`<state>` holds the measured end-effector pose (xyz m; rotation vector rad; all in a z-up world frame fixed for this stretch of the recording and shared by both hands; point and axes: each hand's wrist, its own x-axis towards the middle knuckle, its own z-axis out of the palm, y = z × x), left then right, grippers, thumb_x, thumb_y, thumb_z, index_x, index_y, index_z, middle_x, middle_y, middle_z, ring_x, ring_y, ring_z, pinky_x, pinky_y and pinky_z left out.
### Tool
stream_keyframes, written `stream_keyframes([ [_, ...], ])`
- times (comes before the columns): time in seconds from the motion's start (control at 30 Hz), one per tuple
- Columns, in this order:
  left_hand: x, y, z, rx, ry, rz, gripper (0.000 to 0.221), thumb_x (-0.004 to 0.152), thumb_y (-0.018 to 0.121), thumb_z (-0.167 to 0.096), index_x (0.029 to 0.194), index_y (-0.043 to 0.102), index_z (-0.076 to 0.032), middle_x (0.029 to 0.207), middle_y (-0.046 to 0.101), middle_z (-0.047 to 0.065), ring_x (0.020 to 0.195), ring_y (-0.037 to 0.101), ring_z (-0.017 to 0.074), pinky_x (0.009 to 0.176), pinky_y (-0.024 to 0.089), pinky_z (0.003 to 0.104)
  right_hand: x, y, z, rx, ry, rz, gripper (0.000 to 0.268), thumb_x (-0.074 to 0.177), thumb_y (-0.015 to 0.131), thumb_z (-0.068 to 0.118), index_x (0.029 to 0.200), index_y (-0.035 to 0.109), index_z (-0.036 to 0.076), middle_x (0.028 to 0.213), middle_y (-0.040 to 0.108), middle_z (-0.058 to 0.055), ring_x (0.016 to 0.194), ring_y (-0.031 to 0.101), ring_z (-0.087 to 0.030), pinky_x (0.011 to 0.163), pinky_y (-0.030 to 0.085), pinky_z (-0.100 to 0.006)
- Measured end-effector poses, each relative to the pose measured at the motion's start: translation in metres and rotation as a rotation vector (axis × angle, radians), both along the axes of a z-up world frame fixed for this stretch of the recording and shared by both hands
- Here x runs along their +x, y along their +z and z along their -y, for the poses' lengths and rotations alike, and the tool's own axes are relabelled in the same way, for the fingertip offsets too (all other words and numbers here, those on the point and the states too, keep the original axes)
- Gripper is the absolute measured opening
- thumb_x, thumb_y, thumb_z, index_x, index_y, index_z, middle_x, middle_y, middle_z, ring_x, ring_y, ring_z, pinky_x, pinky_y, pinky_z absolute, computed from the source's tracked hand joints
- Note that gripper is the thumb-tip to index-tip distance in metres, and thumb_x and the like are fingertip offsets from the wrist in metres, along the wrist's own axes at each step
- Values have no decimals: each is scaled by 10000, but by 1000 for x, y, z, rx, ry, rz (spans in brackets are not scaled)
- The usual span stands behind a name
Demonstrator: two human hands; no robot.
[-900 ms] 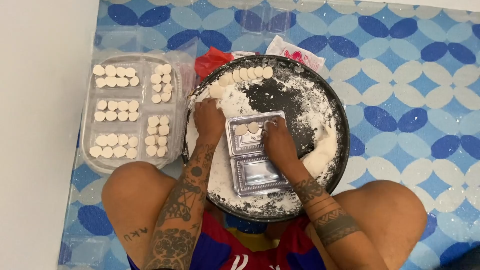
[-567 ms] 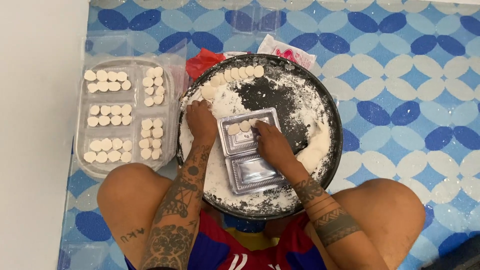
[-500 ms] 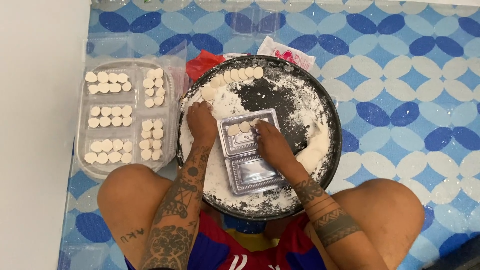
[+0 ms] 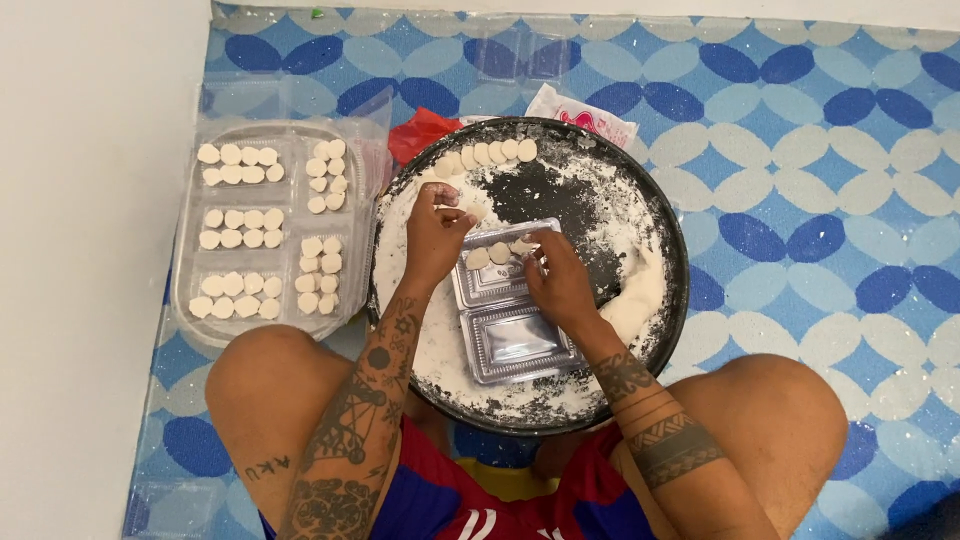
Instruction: The person portions out small white food rounds from a tray into a small plastic container by hand, then takes a larger piece of white dough, rolls it between their palms, and breaks off pieces to form more rounds.
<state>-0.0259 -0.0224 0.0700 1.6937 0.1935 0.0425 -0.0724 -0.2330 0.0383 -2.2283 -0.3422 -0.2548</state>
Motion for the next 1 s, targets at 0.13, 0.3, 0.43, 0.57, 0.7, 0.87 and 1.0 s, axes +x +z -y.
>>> stream_keyframes([
  [0.13, -5, -6, 2, -122, -162, -82, 473, 838, 781, -27, 1240, 532, -33, 1083, 567, 153, 949, 734, 273, 841, 612, 359, 0, 3, -3, 123, 165, -19, 419, 860, 678, 55, 1255, 708, 193, 1070, 725, -88, 856, 737, -320, 737, 579, -428],
  [0.3, -6, -18, -1, -160, -287, -64, 517, 839, 777, -41, 1297, 538, -16, 1080, 548, 154, 949, 732, 249, 838, 593, 341, -3, 22, -5, 131, 221, -6, 405, 853, 695, 60, 1247, 731, 146, 1087, 765, -155, 827, 746, -360, 764, 566, -495],
  [0.43, -9, -8, 2, -161, -308, -98, 589, 799, 833, -66, 1311, 544, -23, 1093, 549, 156, 932, 730, 229, 833, 596, 329, -6, 22, -2, 81, 188, -47, 525, 837, 703, 93, 1357, 675, 162, 896, 760, -173, 851, 713, -425, 783, 559, -509],
  [0.57, -4, -10, 8, -26, -324, -147, 640, 824, 836, -187, 1380, 547, -59, 1211, 606, 198, 1016, 730, 275, 869, 586, 387, -3, 7, 7, 43, 160, -33, 551, 815, 703, 76, 1358, 678, 165, 873, 762, -164, 853, 719, -410, 770, 561, -490],
  [0.7, 11, -38, 10, 290, -163, -205, 465, 888, 772, -401, 1257, 670, -138, 1183, 702, 123, 999, 748, 251, 865, 580, 383, -6, 13, 4, -74, -73, -361, 498, 841, 697, 279, 1338, 683, 285, 701, 723, -100, 770, 715, -377, 735, 530, -513],
  [0.87, 24, -53, -3, 596, 47, -145, 460, 922, 720, -347, 1283, 646, -71, 1234, 610, 125, 1120, 662, 315, 920, 548, 513, -3, 15, 10, -77, -194, -489, 585, 812, 707, 276, 1390, 643, 214, 607, 678, -135, 710, 710, -370, 679, 515, -519],
  [1.0, 38, -70, -10, 744, 100, -68, 481, 942, 713, -331, 1301, 638, -20, 1291, 588, 180, 1230, 556, 405, 967, 496, 571, -10, 48, 4, -177, -147, -394, 620, 891, 624, 148, 1500, 518, 99, 840, 717, -314, 824, 697, -518, 773, 519, -636],
])
